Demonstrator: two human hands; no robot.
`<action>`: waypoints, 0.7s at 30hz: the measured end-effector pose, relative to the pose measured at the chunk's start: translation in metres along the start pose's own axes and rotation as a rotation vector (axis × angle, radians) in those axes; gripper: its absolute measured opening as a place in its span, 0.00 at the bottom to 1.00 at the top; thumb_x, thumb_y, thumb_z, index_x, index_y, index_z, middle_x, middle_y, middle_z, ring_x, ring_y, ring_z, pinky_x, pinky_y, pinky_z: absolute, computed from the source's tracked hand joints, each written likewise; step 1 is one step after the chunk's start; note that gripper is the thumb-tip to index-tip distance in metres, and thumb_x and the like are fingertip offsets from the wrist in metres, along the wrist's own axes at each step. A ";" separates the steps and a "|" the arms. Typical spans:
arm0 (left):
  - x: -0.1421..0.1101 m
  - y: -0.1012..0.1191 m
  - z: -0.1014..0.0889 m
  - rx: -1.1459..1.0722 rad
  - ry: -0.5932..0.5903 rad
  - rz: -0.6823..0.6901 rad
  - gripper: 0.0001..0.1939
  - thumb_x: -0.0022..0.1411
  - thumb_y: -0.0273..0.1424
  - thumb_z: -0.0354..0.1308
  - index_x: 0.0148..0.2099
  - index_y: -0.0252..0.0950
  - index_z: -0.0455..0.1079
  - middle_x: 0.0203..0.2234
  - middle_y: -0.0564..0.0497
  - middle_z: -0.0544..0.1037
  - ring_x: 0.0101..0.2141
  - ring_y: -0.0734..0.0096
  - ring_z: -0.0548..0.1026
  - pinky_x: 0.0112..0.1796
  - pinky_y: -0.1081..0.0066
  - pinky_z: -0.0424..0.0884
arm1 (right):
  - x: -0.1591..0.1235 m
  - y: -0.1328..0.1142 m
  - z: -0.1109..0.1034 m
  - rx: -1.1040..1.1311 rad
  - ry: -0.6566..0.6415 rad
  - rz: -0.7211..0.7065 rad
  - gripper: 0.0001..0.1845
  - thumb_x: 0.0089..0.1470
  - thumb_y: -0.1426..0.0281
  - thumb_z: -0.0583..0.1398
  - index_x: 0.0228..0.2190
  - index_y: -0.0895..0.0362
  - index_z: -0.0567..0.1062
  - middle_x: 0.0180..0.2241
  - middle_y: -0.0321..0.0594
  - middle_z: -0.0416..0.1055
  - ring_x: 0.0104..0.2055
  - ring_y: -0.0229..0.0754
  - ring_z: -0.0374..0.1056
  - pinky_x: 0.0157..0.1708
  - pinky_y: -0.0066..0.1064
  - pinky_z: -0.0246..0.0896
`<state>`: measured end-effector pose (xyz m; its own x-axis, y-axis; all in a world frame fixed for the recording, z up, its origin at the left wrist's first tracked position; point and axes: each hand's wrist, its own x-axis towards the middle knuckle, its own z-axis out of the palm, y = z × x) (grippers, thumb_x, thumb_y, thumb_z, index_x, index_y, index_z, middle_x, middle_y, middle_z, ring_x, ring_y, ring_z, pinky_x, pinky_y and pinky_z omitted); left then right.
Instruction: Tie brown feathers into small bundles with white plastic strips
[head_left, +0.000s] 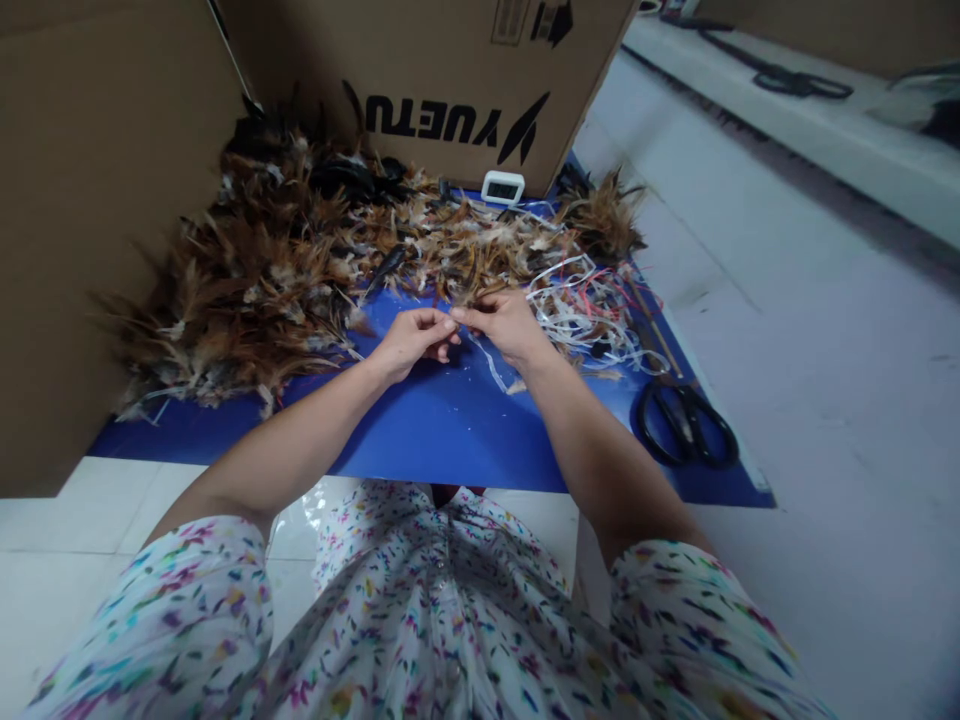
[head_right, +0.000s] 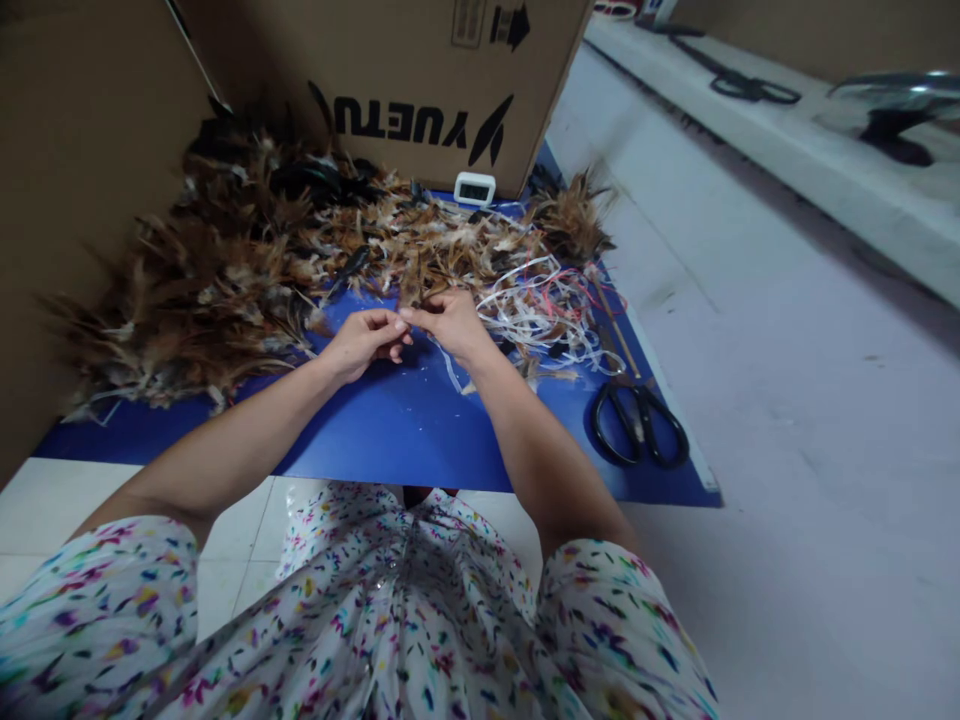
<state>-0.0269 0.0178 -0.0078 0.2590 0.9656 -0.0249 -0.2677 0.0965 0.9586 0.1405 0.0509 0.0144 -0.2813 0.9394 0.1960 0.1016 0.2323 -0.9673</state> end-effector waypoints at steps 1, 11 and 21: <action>0.000 0.000 0.000 -0.005 -0.003 -0.002 0.27 0.41 0.46 0.78 0.32 0.30 0.73 0.24 0.53 0.78 0.18 0.83 0.69 0.22 0.75 0.74 | 0.000 -0.001 0.000 -0.001 0.003 -0.004 0.29 0.36 0.49 0.74 0.13 0.56 0.68 0.15 0.30 0.61 0.20 0.32 0.55 0.23 0.30 0.48; 0.002 0.000 0.003 0.091 0.093 0.136 0.16 0.55 0.38 0.71 0.31 0.33 0.71 0.22 0.55 0.75 0.17 0.82 0.67 0.22 0.76 0.70 | 0.000 0.004 0.005 0.068 0.046 0.043 0.29 0.35 0.45 0.73 0.17 0.57 0.72 0.17 0.32 0.66 0.21 0.32 0.58 0.23 0.28 0.51; -0.017 0.006 0.017 0.640 0.235 0.891 0.07 0.62 0.30 0.59 0.32 0.36 0.75 0.30 0.48 0.81 0.33 0.69 0.78 0.39 0.68 0.73 | 0.015 0.027 0.024 -0.186 -0.075 -0.089 0.18 0.51 0.57 0.65 0.21 0.53 0.67 0.24 0.35 0.68 0.34 0.41 0.67 0.40 0.35 0.69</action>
<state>-0.0174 -0.0018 0.0026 0.0132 0.6557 0.7549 0.2739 -0.7284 0.6280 0.1164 0.0651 -0.0130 -0.3666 0.8933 0.2601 0.2455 0.3625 -0.8991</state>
